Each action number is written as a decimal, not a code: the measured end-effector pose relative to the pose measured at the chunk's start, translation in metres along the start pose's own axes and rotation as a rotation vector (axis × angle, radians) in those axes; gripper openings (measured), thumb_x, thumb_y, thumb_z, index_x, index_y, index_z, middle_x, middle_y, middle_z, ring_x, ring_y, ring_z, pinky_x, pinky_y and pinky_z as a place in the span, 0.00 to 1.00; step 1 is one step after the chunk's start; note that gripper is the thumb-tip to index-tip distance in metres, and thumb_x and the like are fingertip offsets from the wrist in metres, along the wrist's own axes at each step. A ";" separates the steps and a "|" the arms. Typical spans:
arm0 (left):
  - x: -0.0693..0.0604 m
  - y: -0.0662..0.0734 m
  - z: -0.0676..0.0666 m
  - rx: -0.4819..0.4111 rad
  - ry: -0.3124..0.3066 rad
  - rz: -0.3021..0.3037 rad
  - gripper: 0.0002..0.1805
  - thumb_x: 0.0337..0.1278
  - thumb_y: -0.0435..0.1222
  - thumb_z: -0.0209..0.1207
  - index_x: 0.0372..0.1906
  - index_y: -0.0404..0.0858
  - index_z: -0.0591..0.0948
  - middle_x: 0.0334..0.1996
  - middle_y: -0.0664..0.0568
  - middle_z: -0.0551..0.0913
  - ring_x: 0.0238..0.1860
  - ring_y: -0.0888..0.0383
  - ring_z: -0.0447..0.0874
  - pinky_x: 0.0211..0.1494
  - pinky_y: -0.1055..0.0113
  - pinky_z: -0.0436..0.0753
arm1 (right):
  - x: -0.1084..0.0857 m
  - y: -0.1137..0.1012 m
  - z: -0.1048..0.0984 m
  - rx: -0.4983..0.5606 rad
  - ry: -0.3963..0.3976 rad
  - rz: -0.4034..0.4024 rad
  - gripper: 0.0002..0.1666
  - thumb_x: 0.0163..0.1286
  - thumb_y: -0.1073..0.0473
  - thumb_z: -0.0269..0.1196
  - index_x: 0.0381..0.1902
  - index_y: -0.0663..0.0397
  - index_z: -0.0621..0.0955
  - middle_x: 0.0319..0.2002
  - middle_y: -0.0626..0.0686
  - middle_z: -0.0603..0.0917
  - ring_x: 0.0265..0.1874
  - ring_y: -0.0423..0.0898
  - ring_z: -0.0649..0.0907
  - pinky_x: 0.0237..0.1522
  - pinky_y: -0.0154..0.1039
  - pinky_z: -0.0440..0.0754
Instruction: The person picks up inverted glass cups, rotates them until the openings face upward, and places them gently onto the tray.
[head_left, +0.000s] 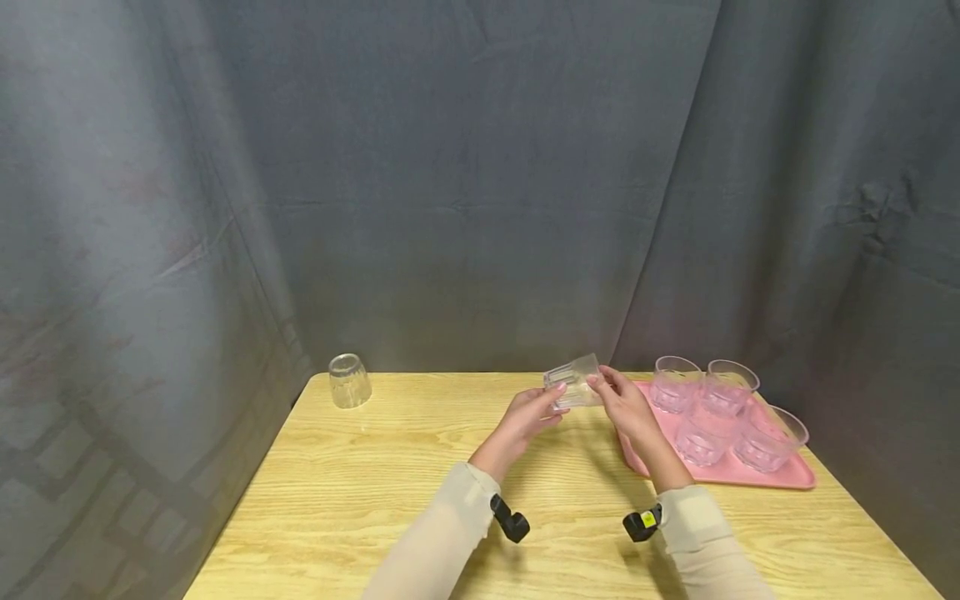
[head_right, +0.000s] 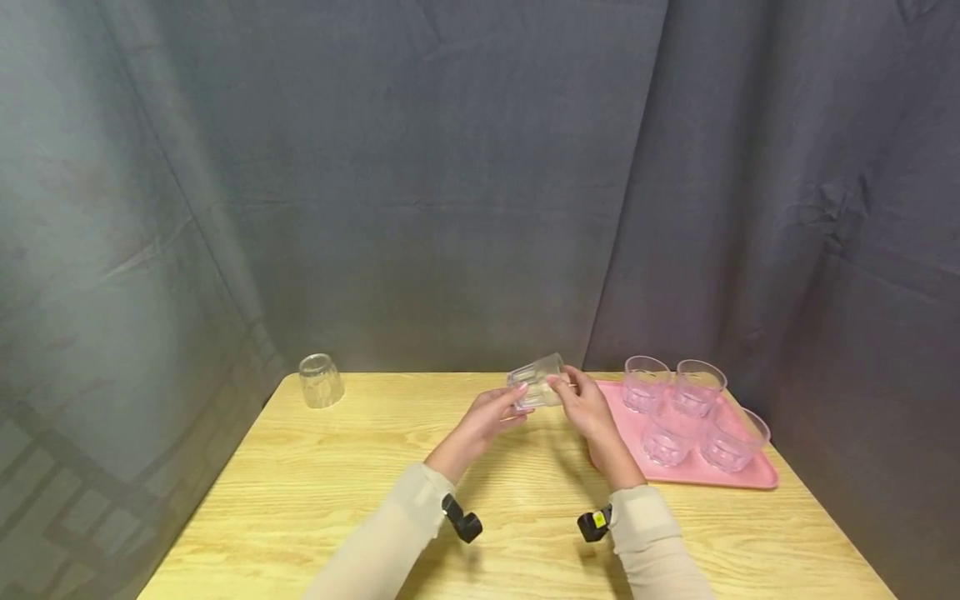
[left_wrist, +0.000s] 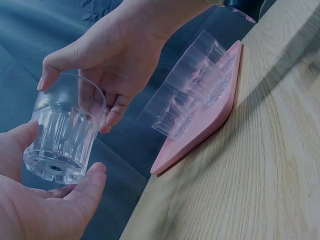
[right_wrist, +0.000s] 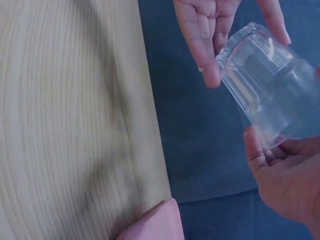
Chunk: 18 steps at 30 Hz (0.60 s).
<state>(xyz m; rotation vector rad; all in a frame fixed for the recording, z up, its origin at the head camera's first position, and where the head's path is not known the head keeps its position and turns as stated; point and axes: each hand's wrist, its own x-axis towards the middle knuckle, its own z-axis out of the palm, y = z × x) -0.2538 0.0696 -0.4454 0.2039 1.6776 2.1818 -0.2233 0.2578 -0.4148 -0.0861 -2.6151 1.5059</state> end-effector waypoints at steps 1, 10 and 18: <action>0.000 0.000 0.001 0.005 -0.002 0.002 0.31 0.66 0.49 0.64 0.59 0.27 0.77 0.52 0.42 0.84 0.52 0.50 0.86 0.62 0.57 0.81 | 0.000 0.000 -0.001 -0.004 0.001 0.003 0.48 0.77 0.34 0.52 0.77 0.64 0.60 0.69 0.71 0.69 0.68 0.66 0.70 0.70 0.62 0.66; 0.005 -0.004 0.010 0.011 0.009 0.002 0.33 0.65 0.50 0.65 0.60 0.26 0.76 0.51 0.42 0.84 0.56 0.45 0.85 0.65 0.52 0.79 | 0.000 0.000 -0.009 -0.021 0.010 -0.002 0.47 0.77 0.35 0.52 0.77 0.65 0.59 0.67 0.71 0.71 0.66 0.66 0.72 0.68 0.61 0.68; 0.006 -0.005 0.015 0.016 0.014 0.003 0.31 0.66 0.49 0.64 0.59 0.26 0.77 0.51 0.42 0.85 0.54 0.47 0.86 0.64 0.53 0.79 | 0.000 0.001 -0.013 -0.010 0.013 -0.018 0.44 0.79 0.40 0.53 0.76 0.68 0.59 0.64 0.72 0.73 0.63 0.65 0.75 0.66 0.59 0.72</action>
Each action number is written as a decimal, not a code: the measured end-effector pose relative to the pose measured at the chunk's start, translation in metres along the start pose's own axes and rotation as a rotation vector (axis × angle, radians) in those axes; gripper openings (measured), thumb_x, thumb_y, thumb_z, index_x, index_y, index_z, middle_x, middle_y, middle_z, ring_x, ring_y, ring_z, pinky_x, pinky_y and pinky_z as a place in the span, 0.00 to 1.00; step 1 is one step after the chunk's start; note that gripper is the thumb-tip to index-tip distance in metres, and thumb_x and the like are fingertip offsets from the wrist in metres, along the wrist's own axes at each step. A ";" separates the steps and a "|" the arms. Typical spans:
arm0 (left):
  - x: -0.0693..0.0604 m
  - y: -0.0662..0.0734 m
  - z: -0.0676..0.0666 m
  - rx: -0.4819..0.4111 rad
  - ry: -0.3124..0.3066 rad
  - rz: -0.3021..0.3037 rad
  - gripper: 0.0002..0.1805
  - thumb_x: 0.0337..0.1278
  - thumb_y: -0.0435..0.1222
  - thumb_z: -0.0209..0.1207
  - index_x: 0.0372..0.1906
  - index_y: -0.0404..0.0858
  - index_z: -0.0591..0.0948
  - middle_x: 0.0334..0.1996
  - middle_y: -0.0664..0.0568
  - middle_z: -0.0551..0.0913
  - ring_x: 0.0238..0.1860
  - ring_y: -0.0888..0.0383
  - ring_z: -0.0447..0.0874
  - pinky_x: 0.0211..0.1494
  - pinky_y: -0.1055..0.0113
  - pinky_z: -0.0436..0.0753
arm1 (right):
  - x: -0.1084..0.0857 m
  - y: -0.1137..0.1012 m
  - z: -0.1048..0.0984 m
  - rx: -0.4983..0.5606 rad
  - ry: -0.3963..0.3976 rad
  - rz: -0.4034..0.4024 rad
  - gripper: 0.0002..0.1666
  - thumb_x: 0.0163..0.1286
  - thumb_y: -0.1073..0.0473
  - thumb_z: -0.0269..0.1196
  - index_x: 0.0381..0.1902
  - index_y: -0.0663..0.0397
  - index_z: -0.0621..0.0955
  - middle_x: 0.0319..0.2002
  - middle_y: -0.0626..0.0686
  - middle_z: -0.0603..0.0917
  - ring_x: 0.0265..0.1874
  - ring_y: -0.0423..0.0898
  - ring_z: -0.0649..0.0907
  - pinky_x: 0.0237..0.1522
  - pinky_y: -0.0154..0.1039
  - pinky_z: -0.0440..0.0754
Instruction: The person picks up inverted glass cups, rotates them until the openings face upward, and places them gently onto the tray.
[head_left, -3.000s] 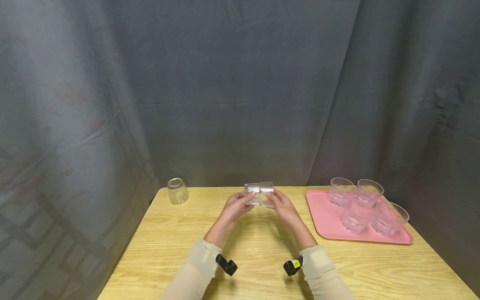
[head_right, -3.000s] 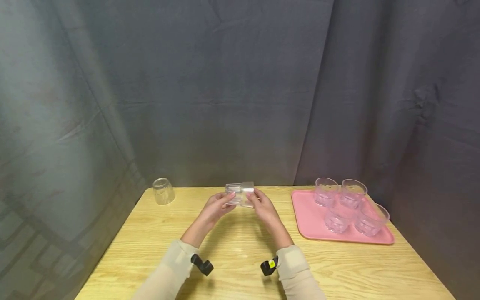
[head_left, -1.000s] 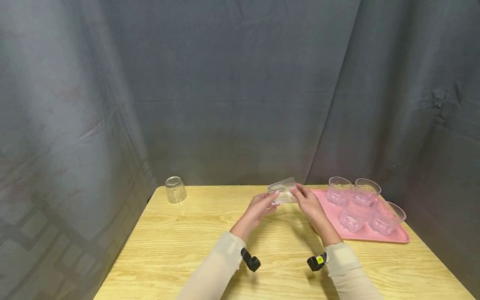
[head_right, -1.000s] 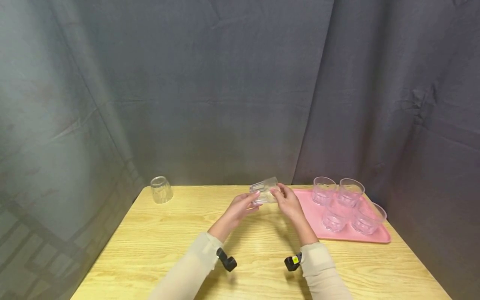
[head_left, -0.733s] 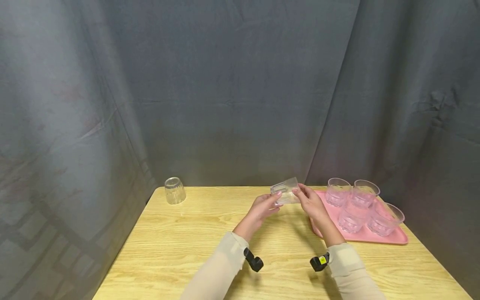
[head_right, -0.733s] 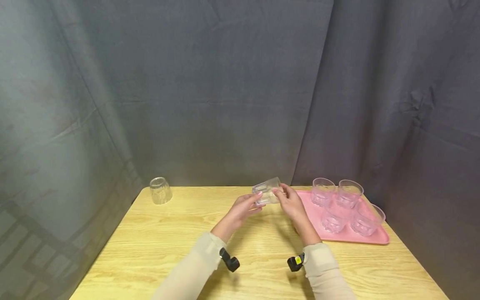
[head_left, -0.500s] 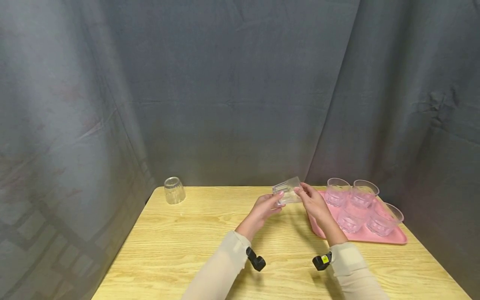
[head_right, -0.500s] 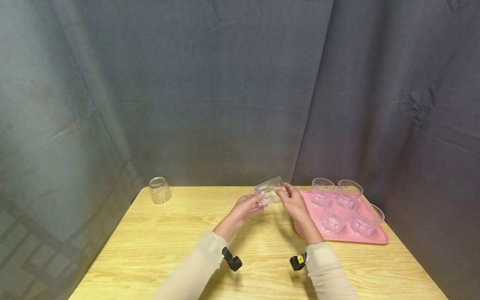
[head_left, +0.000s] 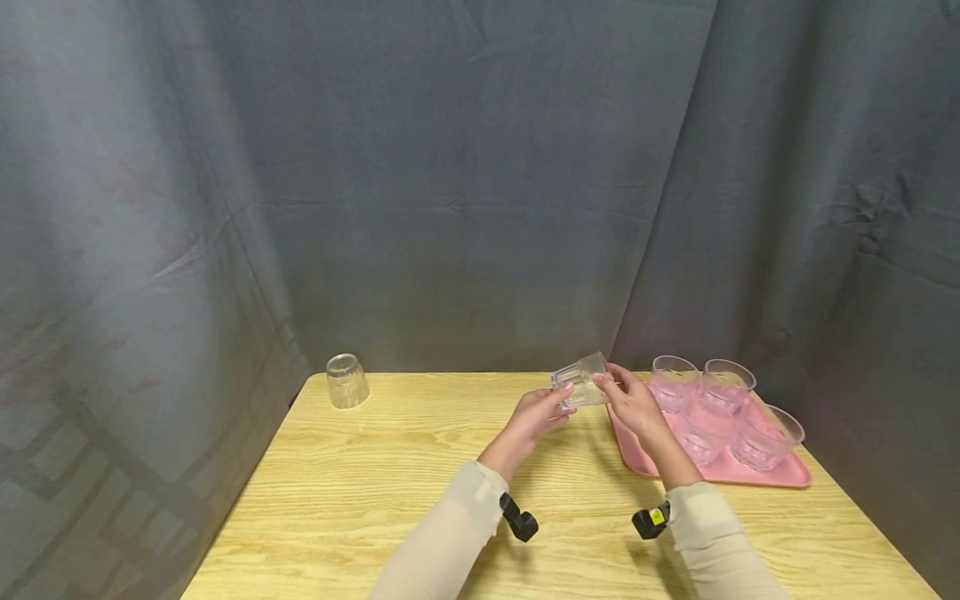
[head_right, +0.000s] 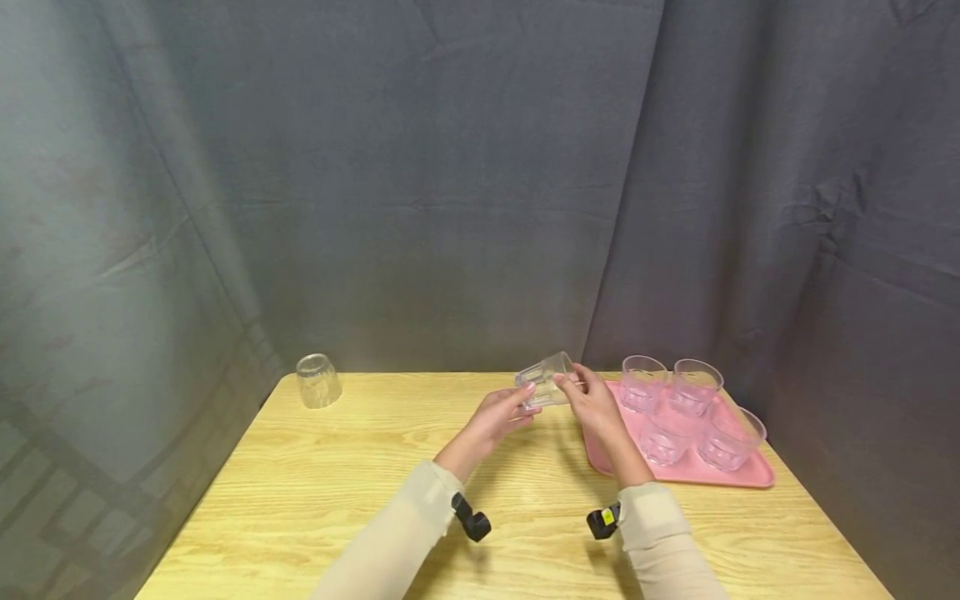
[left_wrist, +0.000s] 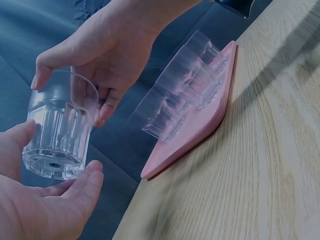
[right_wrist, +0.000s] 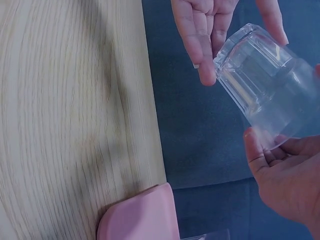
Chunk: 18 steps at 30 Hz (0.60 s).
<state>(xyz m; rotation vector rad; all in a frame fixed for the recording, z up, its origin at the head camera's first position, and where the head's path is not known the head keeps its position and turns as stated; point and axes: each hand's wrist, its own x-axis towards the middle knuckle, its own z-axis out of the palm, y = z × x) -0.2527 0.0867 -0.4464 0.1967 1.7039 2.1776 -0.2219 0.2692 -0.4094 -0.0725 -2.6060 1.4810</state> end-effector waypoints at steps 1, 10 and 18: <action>0.001 0.000 0.001 -0.003 -0.001 -0.001 0.31 0.66 0.49 0.64 0.59 0.26 0.77 0.51 0.42 0.85 0.54 0.48 0.86 0.65 0.53 0.79 | 0.000 0.000 -0.001 -0.001 0.002 0.001 0.44 0.79 0.40 0.53 0.76 0.68 0.60 0.64 0.72 0.73 0.63 0.66 0.75 0.67 0.59 0.71; 0.005 -0.004 0.006 -0.015 -0.013 -0.020 0.30 0.66 0.49 0.64 0.58 0.26 0.77 0.51 0.43 0.84 0.55 0.48 0.85 0.66 0.53 0.78 | 0.003 0.006 -0.008 -0.044 0.008 0.014 0.45 0.77 0.38 0.54 0.77 0.66 0.60 0.65 0.73 0.72 0.65 0.66 0.73 0.68 0.61 0.69; 0.011 -0.009 0.010 -0.017 -0.029 -0.028 0.32 0.67 0.50 0.63 0.59 0.26 0.76 0.52 0.42 0.84 0.56 0.48 0.85 0.65 0.55 0.79 | 0.005 0.009 -0.013 -0.062 0.016 0.001 0.46 0.78 0.39 0.54 0.77 0.67 0.59 0.64 0.73 0.73 0.64 0.67 0.74 0.66 0.62 0.72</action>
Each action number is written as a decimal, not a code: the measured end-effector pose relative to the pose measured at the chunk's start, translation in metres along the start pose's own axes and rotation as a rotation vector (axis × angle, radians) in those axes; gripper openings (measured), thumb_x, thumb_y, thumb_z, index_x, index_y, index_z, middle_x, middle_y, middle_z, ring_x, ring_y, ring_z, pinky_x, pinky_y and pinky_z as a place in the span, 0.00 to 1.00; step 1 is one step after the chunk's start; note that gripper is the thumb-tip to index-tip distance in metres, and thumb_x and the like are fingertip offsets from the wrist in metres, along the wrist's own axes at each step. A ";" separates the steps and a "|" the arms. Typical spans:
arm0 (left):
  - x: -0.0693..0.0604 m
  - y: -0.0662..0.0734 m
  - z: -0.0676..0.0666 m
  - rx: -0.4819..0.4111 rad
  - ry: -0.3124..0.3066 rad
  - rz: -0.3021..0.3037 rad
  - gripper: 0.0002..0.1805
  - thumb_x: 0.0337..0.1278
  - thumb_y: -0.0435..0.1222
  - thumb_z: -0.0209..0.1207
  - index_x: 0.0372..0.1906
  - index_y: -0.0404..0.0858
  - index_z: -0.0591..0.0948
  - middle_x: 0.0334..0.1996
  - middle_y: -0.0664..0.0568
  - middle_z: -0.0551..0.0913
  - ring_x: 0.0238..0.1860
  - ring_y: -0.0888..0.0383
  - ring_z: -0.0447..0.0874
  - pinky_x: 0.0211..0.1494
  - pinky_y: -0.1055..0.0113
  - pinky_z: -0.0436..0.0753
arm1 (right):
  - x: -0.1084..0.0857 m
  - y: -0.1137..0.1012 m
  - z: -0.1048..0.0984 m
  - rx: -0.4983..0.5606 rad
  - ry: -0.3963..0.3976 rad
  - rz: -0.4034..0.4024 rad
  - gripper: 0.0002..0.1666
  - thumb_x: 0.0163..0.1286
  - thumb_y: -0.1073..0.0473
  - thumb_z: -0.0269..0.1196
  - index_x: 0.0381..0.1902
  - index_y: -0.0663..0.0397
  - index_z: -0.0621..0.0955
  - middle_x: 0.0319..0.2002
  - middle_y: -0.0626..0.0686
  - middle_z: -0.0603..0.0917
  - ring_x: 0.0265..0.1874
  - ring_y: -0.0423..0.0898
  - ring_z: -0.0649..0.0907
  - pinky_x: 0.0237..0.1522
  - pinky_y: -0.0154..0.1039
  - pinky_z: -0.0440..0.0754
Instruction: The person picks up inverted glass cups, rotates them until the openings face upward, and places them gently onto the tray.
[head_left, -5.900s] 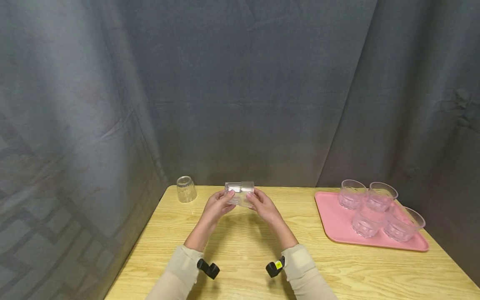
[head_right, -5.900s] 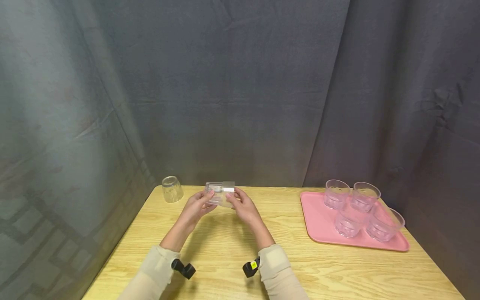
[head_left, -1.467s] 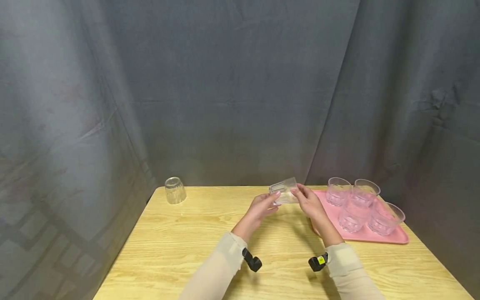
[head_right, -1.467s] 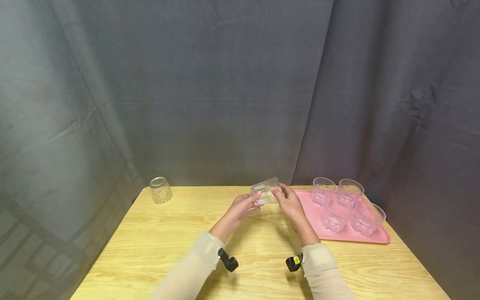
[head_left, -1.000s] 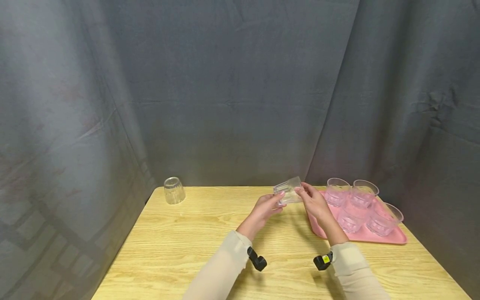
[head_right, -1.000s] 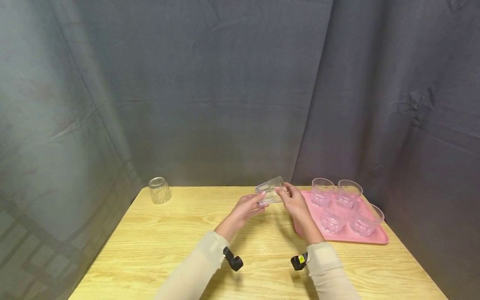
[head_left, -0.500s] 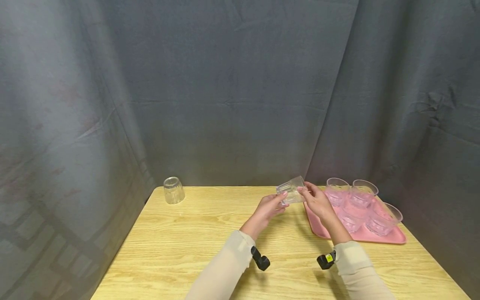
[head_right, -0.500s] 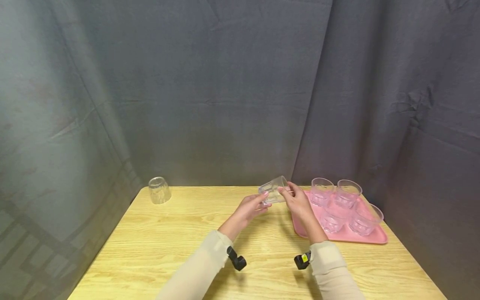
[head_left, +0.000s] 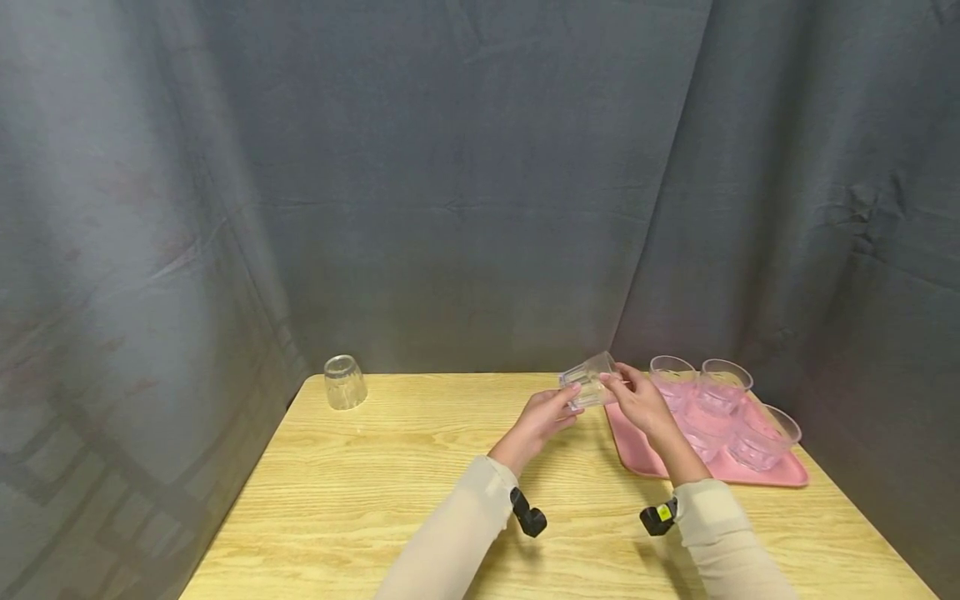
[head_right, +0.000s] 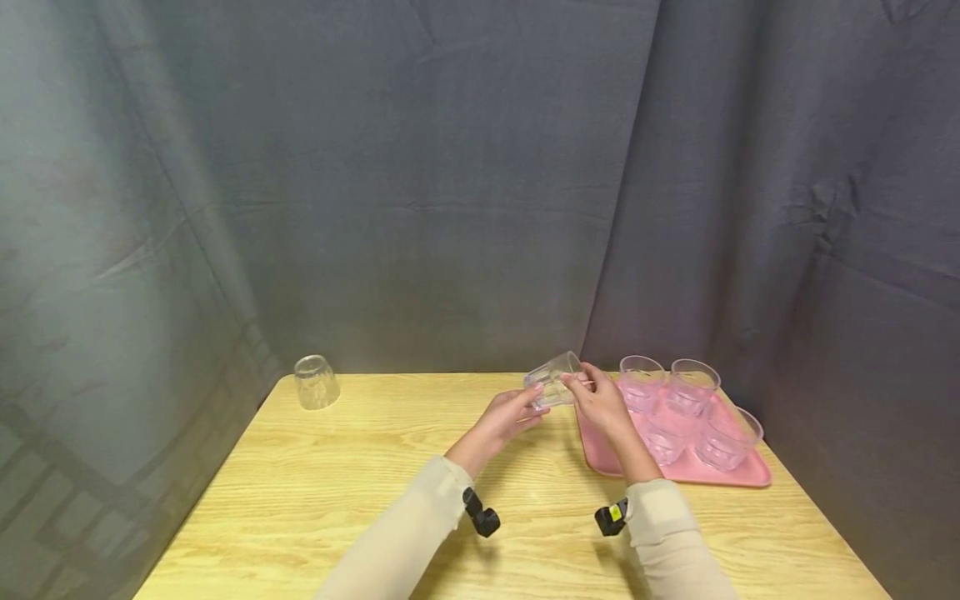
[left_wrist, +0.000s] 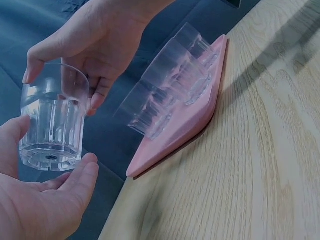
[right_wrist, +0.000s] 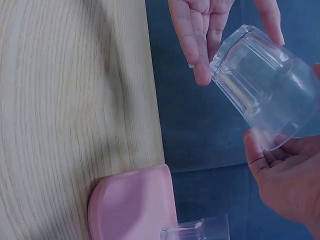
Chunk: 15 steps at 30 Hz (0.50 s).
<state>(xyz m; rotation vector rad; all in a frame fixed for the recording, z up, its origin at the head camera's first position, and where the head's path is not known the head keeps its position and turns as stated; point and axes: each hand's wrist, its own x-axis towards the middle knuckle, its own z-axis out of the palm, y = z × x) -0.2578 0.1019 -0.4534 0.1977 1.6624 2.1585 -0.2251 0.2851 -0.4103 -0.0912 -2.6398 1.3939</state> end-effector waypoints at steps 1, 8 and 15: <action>0.001 0.000 0.001 -0.003 0.001 -0.003 0.32 0.67 0.50 0.63 0.59 0.26 0.76 0.52 0.42 0.84 0.56 0.48 0.85 0.65 0.56 0.79 | 0.000 0.000 -0.001 -0.003 -0.001 -0.002 0.46 0.78 0.39 0.53 0.77 0.68 0.58 0.64 0.73 0.72 0.64 0.67 0.73 0.66 0.62 0.72; 0.004 -0.002 0.008 -0.043 0.008 -0.008 0.31 0.66 0.50 0.64 0.57 0.26 0.76 0.51 0.43 0.84 0.56 0.47 0.85 0.67 0.53 0.77 | 0.001 -0.001 -0.007 -0.020 -0.005 -0.009 0.47 0.78 0.39 0.54 0.77 0.70 0.57 0.63 0.73 0.72 0.63 0.68 0.73 0.64 0.62 0.73; 0.009 -0.007 0.013 -0.111 0.020 -0.008 0.32 0.65 0.49 0.65 0.59 0.26 0.76 0.51 0.43 0.84 0.57 0.47 0.84 0.68 0.52 0.75 | 0.005 0.001 -0.013 -0.040 -0.005 -0.021 0.49 0.77 0.37 0.54 0.76 0.70 0.57 0.63 0.73 0.73 0.63 0.67 0.74 0.63 0.62 0.74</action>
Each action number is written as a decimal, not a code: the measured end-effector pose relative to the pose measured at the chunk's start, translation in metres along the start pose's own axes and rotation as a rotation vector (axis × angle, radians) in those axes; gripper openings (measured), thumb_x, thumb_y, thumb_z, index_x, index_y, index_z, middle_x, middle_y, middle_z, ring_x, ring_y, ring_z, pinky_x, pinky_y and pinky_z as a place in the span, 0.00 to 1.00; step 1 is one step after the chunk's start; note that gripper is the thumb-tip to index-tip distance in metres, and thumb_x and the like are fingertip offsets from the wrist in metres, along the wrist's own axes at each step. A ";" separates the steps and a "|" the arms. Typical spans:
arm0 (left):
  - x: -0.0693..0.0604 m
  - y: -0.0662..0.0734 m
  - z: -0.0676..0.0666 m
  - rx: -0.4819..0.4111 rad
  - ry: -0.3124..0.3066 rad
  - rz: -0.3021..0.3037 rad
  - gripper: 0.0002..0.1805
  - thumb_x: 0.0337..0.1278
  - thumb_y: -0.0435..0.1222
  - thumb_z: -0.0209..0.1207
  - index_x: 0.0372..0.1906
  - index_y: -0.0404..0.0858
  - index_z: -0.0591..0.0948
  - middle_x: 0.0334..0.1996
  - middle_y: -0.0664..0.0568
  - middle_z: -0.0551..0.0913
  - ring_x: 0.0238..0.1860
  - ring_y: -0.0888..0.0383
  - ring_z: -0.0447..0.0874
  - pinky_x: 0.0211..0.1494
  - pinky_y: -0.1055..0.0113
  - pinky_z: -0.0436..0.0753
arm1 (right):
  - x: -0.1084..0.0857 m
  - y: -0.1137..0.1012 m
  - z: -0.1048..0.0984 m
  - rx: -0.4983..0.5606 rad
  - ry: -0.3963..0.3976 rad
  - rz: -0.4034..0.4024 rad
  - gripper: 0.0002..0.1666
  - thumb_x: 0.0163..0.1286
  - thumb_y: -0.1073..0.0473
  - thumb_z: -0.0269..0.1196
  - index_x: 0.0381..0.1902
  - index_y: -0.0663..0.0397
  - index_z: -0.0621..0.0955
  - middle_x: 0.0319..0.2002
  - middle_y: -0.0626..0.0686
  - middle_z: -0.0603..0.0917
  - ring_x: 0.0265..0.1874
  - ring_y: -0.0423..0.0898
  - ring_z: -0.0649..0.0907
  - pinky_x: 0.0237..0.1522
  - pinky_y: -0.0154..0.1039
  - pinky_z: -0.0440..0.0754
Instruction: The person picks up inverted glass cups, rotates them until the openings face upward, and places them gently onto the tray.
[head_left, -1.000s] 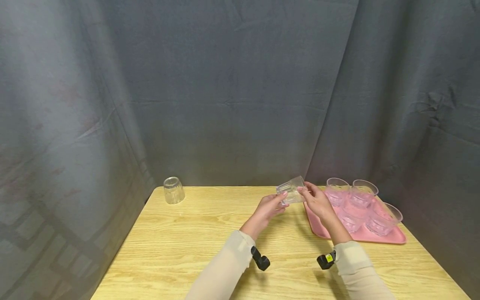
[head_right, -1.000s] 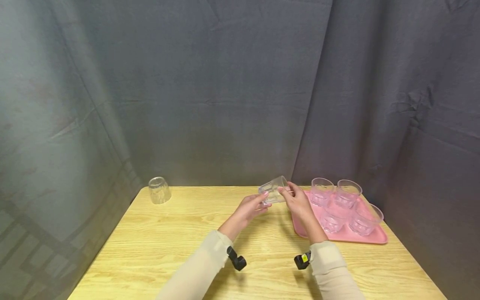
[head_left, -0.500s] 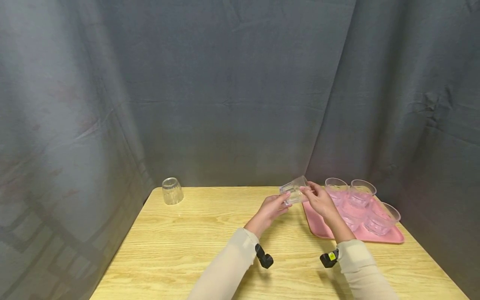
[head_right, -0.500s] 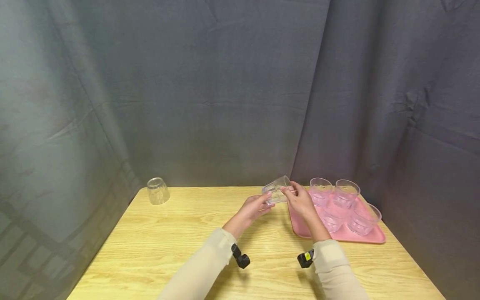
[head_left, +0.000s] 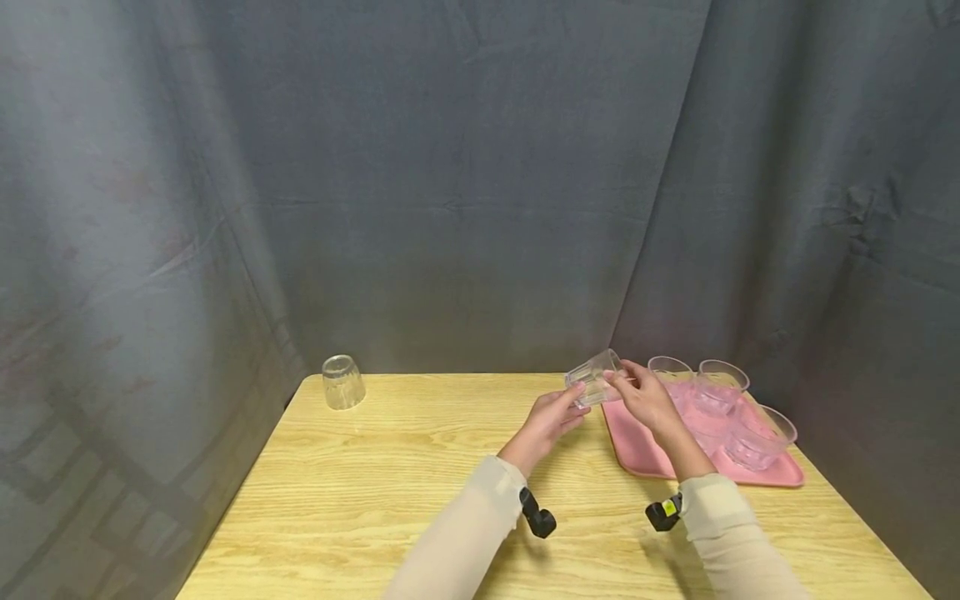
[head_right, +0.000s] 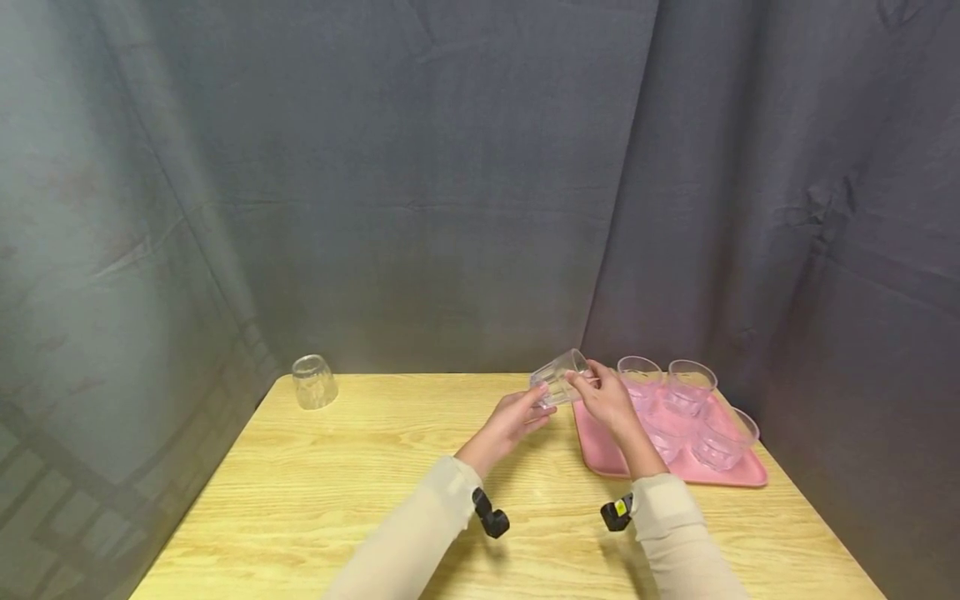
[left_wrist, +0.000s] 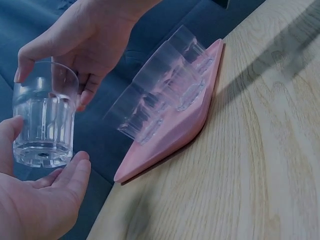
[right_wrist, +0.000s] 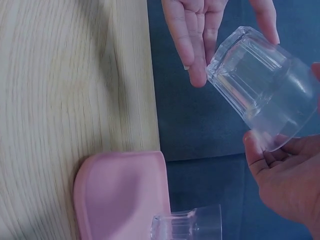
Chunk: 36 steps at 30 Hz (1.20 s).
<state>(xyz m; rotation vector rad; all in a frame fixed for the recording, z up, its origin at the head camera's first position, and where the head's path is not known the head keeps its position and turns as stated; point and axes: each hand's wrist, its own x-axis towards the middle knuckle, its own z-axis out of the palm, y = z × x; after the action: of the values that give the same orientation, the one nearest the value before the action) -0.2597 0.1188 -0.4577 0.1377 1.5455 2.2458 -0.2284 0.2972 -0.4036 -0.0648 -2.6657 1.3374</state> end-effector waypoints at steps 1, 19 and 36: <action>0.001 -0.001 0.001 -0.007 0.004 0.001 0.32 0.65 0.49 0.65 0.59 0.26 0.76 0.51 0.42 0.84 0.57 0.47 0.84 0.68 0.52 0.76 | 0.000 0.000 -0.001 -0.001 0.000 -0.001 0.49 0.77 0.37 0.54 0.76 0.71 0.57 0.63 0.73 0.73 0.63 0.68 0.74 0.63 0.62 0.74; 0.007 -0.017 0.018 0.144 0.111 0.063 0.26 0.61 0.42 0.65 0.57 0.27 0.78 0.52 0.39 0.82 0.57 0.38 0.82 0.57 0.55 0.84 | 0.012 0.000 -0.023 -0.081 0.016 0.014 0.51 0.76 0.36 0.54 0.77 0.71 0.55 0.70 0.75 0.63 0.67 0.70 0.69 0.67 0.63 0.69; 0.008 -0.033 0.032 0.392 0.217 0.031 0.26 0.59 0.43 0.68 0.58 0.34 0.79 0.46 0.49 0.84 0.46 0.42 0.85 0.50 0.51 0.85 | 0.019 0.006 -0.030 -0.239 0.074 -0.043 0.53 0.73 0.35 0.57 0.73 0.76 0.60 0.62 0.76 0.69 0.59 0.72 0.75 0.59 0.65 0.75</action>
<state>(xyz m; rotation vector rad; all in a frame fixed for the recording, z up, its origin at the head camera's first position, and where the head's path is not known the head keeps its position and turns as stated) -0.2480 0.1601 -0.4769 0.0285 2.1019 2.0067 -0.2427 0.3262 -0.3885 -0.0823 -2.7326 0.9788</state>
